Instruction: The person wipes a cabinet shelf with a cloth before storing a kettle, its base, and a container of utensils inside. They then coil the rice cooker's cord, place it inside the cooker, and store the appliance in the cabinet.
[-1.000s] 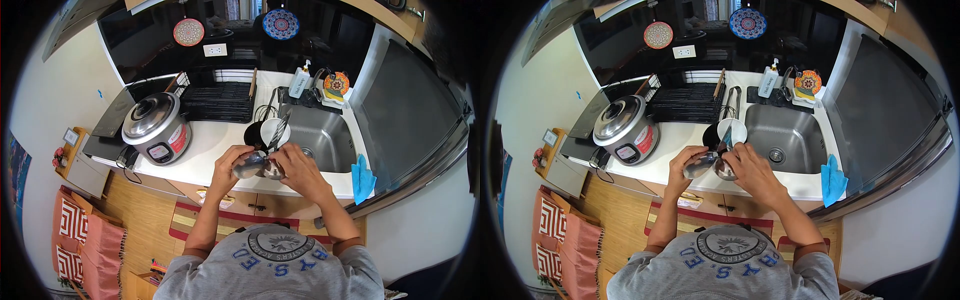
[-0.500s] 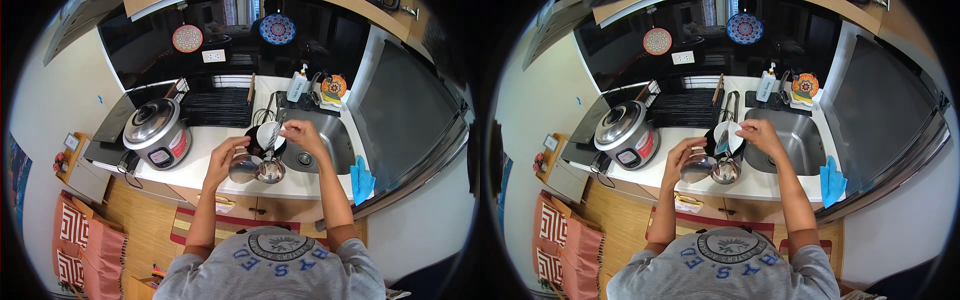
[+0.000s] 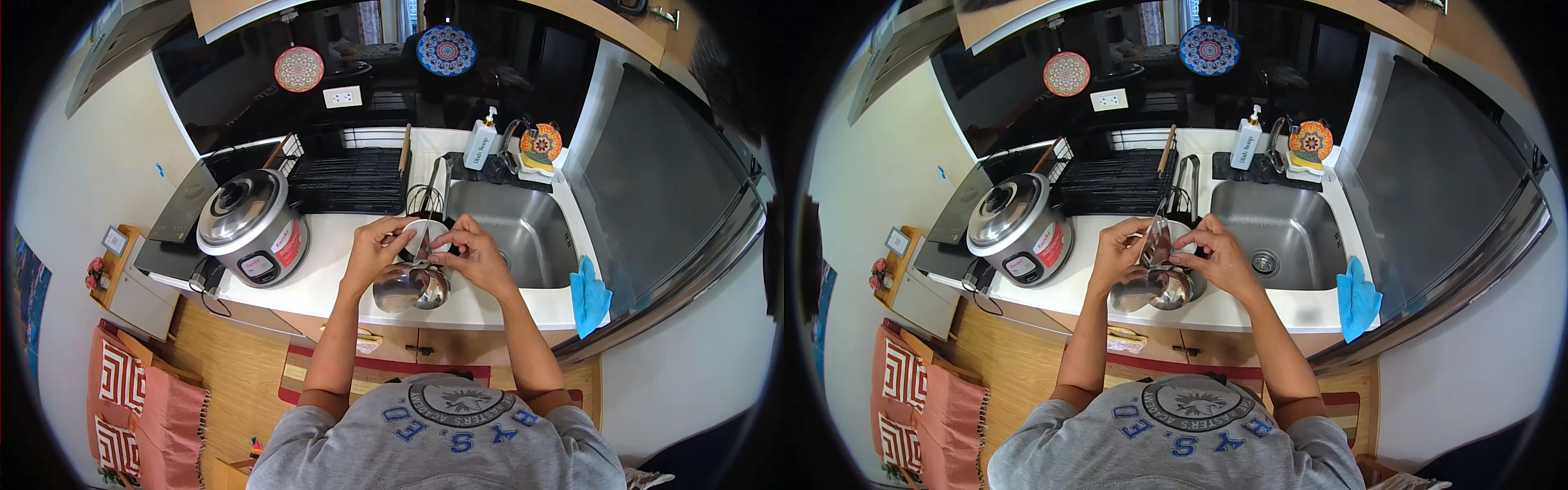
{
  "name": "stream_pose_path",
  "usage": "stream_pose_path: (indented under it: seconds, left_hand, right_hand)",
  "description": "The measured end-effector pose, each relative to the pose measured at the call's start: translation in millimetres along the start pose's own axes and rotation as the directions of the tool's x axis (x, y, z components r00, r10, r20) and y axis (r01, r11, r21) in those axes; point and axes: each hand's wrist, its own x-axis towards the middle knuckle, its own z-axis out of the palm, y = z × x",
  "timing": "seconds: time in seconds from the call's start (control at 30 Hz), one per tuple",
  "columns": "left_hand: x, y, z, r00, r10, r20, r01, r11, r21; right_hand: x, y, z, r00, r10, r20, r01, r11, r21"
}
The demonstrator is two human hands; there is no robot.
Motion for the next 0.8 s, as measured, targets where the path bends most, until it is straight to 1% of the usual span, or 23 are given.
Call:
stream_pose_path:
  seconds: [0.03, 0.07, 0.13, 0.17, 0.2, 0.27, 0.3, 0.37, 0.4, 0.43, 0.47, 0.53, 0.6, 0.67, 0.7, 0.77, 0.8]
  left_hand:
    - [0, 1, 0, 1.000, 0.000, 0.004, 0.000, 1.000, -0.002]
    - [0, 1, 0, 1.000, -0.007, 0.004, 0.007, 1.000, 0.011]
    - [-1, 4, 0, 1.000, -0.016, 0.007, 0.016, 1.000, 0.025]
    - [-1, 7, 1, 1.000, 0.006, -0.012, -0.005, 0.998, 0.056]
    - [-1, 8, 3, 0.999, 0.028, -0.030, -0.025, 0.996, 0.088]
    - [-2, 7, 4, 0.999, 0.036, -0.035, -0.033, 0.995, 0.093]
    - [-2, 6, 4, 0.998, 0.049, -0.044, -0.044, 0.994, 0.099]
    - [-2, 7, 2, 0.999, 0.020, -0.035, -0.015, 0.991, 0.131]
    - [-2, 9, 1, 0.999, -0.010, -0.031, 0.015, 0.986, 0.163]
    - [-2, 9, 2, 0.999, -0.012, -0.032, 0.017, 0.986, 0.163]
    - [-2, 11, 2, 1.000, 0.015, -0.023, -0.010, 0.984, 0.176]
    - [-2, 14, 3, 0.999, 0.038, -0.012, -0.035, 0.981, 0.188]
    - [-3, 17, 3, 0.995, 0.100, -0.013, -0.096, 0.983, 0.157]
    - [-3, 12, 0, 0.996, 0.087, -0.014, -0.084, 0.983, 0.161]
    - [-4, 10, -1, 0.997, 0.077, -0.015, -0.073, 0.983, 0.166]
    - [-6, 10, -2, 0.997, 0.074, -0.011, -0.071, 0.986, 0.150]
    - [-7, 10, -2, 0.997, 0.073, -0.006, -0.072, 0.988, 0.133]
  right_hand:
    - [-1, 5, 1, 1.000, 0.010, -0.016, -0.010, 1.000, -0.014]
    - [-3, 4, 0, 0.998, 0.068, 0.017, -0.068, 0.998, -0.019]
    - [-4, -2, 3, 0.996, 0.085, 0.007, -0.085, 0.995, -0.044]
    - [-5, -3, 3, 0.995, 0.102, -0.001, -0.102, 0.992, -0.070]
    - [-5, 0, 3, 0.994, 0.105, -0.004, -0.105, 0.992, -0.070]
    - [-4, 13, 7, 0.997, 0.063, 0.048, -0.057, 0.992, -0.115]
    - [-5, 20, 7, 0.997, 0.064, 0.046, -0.058, 0.992, -0.115]
    - [-6, 29, 5, 0.998, -0.030, -0.055, 0.031, 0.999, 0.018]
    - [-7, 31, 4, 0.998, -0.030, -0.054, 0.031, 0.999, 0.017]
    - [-8, 32, 4, 0.989, 0.072, -0.126, -0.045, 0.977, 0.209]
    - [-10, 32, 4, 0.967, 0.185, -0.176, -0.102, 0.912, 0.398]
    - [-15, 38, 4, 0.964, 0.209, -0.164, -0.123, 0.900, 0.419]
    - [-16, 45, 6, 0.961, 0.231, -0.153, -0.143, 0.887, 0.438]
    - [-17, 51, 10, 0.973, 0.027, -0.228, 0.041, 0.958, 0.285]
    - [-18, 56, 12, 0.973, 0.029, -0.227, 0.038, 0.957, 0.286]
    - [-18, 61, 13, 0.976, 0.058, -0.210, 0.026, 0.925, 0.378]
    - [-19, 60, 14, 0.976, 0.059, -0.209, 0.026, 0.925, 0.380]
